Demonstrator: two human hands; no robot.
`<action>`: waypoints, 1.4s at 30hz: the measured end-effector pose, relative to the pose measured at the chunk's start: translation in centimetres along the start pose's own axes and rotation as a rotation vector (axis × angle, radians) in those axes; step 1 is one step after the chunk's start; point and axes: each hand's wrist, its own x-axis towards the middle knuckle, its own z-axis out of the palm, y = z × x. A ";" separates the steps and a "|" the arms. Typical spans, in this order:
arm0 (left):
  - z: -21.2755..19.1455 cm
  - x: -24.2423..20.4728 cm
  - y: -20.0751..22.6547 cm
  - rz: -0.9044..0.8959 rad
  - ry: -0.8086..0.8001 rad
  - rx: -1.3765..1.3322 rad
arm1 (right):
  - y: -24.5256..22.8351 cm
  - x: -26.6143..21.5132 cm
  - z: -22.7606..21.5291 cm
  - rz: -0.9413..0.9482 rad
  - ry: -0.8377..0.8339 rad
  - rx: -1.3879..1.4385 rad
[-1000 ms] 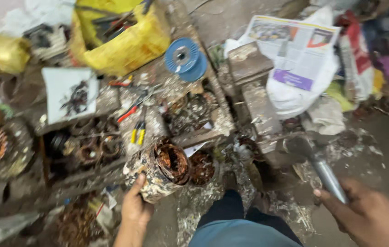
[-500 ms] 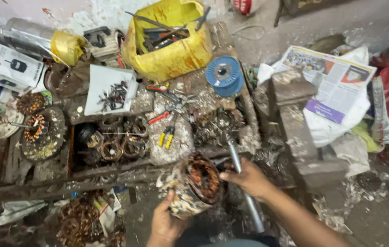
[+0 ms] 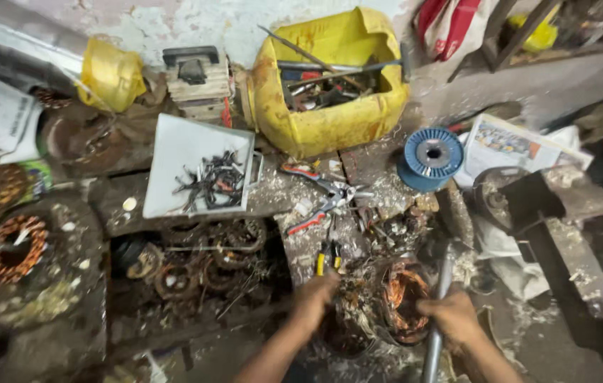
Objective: The person uses a hammer to strike a metal stator component clamped in a vise, then switches to pliers to cut and remove copper windings from the stator. The removed copper pieces are placed into a container on the workbench.
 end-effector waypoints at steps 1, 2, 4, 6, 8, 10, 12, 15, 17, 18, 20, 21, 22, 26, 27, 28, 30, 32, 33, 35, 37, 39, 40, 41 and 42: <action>-1.0 1.5 1.0 -0.132 0.188 -0.019 | 0.0 0.2 0.2 -0.001 0.068 0.143; -1.6 2.3 1.8 0.048 0.263 0.280 | 0.3 -0.4 0.5 0.008 0.133 0.284; -2.2 3.9 3.8 0.444 0.396 0.870 | -0.4 -1.4 0.3 0.063 0.264 0.107; -1.5 5.0 5.9 0.479 0.420 0.997 | -2.0 -2.2 -0.4 0.095 0.313 -0.007; -0.6 5.4 7.4 0.360 0.293 1.111 | -3.9 -3.0 -1.0 0.106 0.274 -0.055; -0.4 5.8 8.6 0.098 0.014 1.193 | -5.8 -3.7 -1.2 0.080 0.317 -0.121; -2.1 5.8 8.9 0.038 0.014 1.064 | -7.9 -3.5 -0.5 0.079 0.304 -0.162; -7.6 5.3 7.7 0.082 -0.029 0.786 | -11.1 -2.7 1.1 0.075 0.196 -0.186; -11.6 3.8 5.3 0.074 -0.033 0.544 | -13.0 -1.9 2.9 -0.015 0.127 -0.115; -13.8 2.5 3.7 0.132 0.037 0.534 | -14.1 -1.2 4.3 -0.070 0.105 -0.045; -17.7 -0.4 0.4 0.120 0.123 0.402 | -16.2 -0.1 6.8 -0.173 0.200 -0.155; -19.1 -2.2 -1.2 0.051 0.141 0.278 | -17.3 0.9 7.6 -0.146 0.089 -0.035; -20.1 -4.0 -3.0 0.029 0.278 0.280 | -17.8 1.3 8.0 -0.112 -0.023 0.078; -21.3 -10.0 -10.3 -0.044 0.371 0.080 | -17.3 1.7 6.1 -0.280 -0.095 -0.014; -21.3 -10.3 -11.8 -0.064 0.390 0.082 | -17.1 2.0 5.1 -0.237 -0.126 -0.051; -21.4 -10.9 -13.2 -0.090 0.411 0.082 | -17.1 2.4 4.2 -0.191 -0.161 -0.092; -21.4 -11.6 -15.5 -0.145 0.390 -0.021 | -18.1 4.1 3.1 -0.220 -0.140 -0.288; -21.3 -12.1 -17.0 -0.148 0.350 -0.095 | -20.4 6.8 3.2 -0.371 -0.018 -0.591; -21.2 -12.5 -17.4 -0.123 0.322 -0.117 | -21.5 8.0 3.3 -0.447 -0.001 -0.655; -21.4 -12.3 -17.3 -0.144 0.313 -0.118 | -22.9 9.1 3.5 -0.602 0.051 -0.773; -21.9 -10.8 -16.2 -0.229 0.335 -0.050 | -23.7 8.6 3.1 -0.419 -0.040 -0.590; -22.5 -9.9 -15.8 -0.277 0.315 0.012 | -23.5 6.0 2.7 -0.366 -0.089 -0.418; -22.8 -9.3 -15.5 -0.294 0.307 0.021 | -23.9 4.5 2.1 -0.408 -0.086 -0.338; -23.2 -8.7 -15.2 -0.287 0.306 0.004 | -25.1 3.3 1.6 -0.450 -0.084 -0.258; -23.3 -9.1 -15.2 -0.283 0.291 -0.031 | -26.9 2.4 1.1 -0.687 -0.057 -0.166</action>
